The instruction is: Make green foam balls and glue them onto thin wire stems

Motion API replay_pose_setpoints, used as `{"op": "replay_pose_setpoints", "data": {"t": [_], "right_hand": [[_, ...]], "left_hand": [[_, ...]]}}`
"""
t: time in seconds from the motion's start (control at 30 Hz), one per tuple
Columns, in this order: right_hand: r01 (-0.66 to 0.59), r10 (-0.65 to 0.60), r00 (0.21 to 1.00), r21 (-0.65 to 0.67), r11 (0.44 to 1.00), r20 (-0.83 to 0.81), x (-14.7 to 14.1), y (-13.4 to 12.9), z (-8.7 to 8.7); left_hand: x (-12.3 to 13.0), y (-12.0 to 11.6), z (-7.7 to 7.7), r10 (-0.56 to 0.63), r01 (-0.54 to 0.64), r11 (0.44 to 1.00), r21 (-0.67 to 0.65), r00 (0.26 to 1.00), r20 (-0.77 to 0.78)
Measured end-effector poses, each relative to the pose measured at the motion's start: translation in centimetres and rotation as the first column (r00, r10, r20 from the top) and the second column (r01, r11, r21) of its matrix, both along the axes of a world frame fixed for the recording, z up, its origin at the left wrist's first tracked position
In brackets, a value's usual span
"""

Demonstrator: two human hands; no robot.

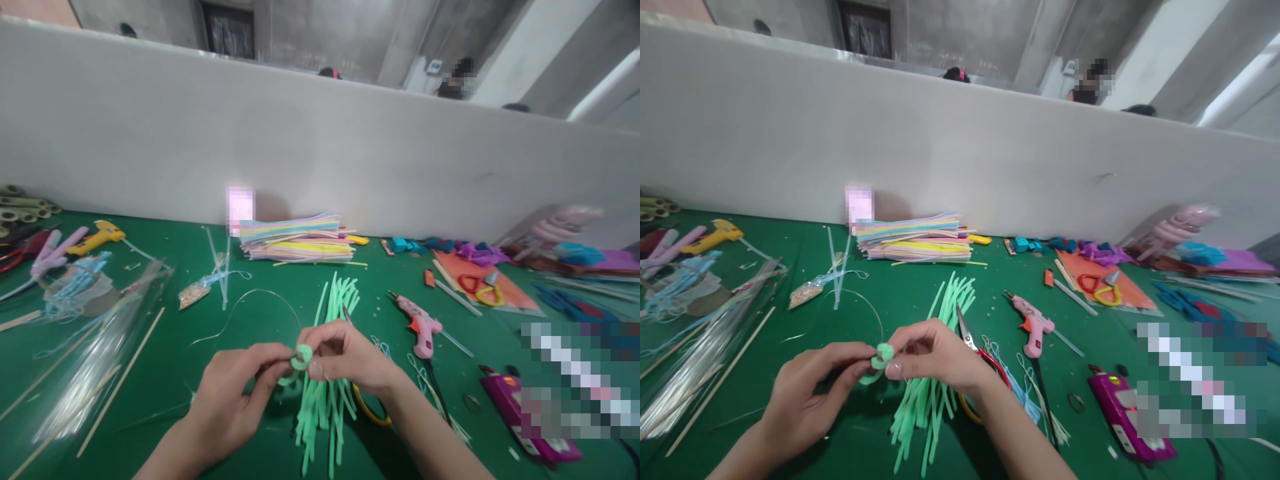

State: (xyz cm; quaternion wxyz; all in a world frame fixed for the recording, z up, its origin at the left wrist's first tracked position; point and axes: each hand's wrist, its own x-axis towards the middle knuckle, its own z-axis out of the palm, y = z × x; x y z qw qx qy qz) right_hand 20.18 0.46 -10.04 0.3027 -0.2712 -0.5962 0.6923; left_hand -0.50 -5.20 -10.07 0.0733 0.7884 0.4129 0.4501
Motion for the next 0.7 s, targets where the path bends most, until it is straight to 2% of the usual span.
{"op": "replay_pose_setpoints", "data": {"t": [0.13,0.23,0.33,0.4,0.5,0.63,0.7], "right_hand": [[0.048,-0.049,0.999,0.078,0.996,0.008,0.2,0.1,0.4],[0.15,-0.156,0.987,0.176,0.973,0.025,0.4,-0.2,1.2],[0.229,-0.272,0.957,0.316,0.921,0.099,0.4,-0.9,1.9],[0.238,-0.349,0.918,0.445,0.863,0.187,0.4,-1.3,2.3],[0.204,-0.459,0.857,0.665,0.718,0.233,0.7,-1.4,2.7],[0.1,-0.495,0.854,0.882,0.461,0.162,1.1,-1.6,3.6],[0.018,-0.547,0.82,0.947,0.32,0.169,0.9,-2.2,4.0]], "left_hand": [[0.1,0.3,0.3,-0.027,0.028,0.999,-0.039,0.999,0.034],[0.3,0.4,0.0,-0.01,0.013,0.999,-0.042,0.999,0.054],[0.4,0.5,-0.4,0.004,-0.002,0.999,-0.033,0.998,0.063],[0.4,0.6,-0.5,0.008,-0.006,1.0,-0.023,0.998,0.061],[0.3,0.8,-0.3,0.012,-0.011,1.0,-0.003,0.999,0.051],[0.1,1.1,-0.5,-0.007,0.006,0.999,0.032,1.0,0.013],[0.1,1.2,-0.9,-0.011,0.012,0.998,0.055,1.0,-0.016]]}}
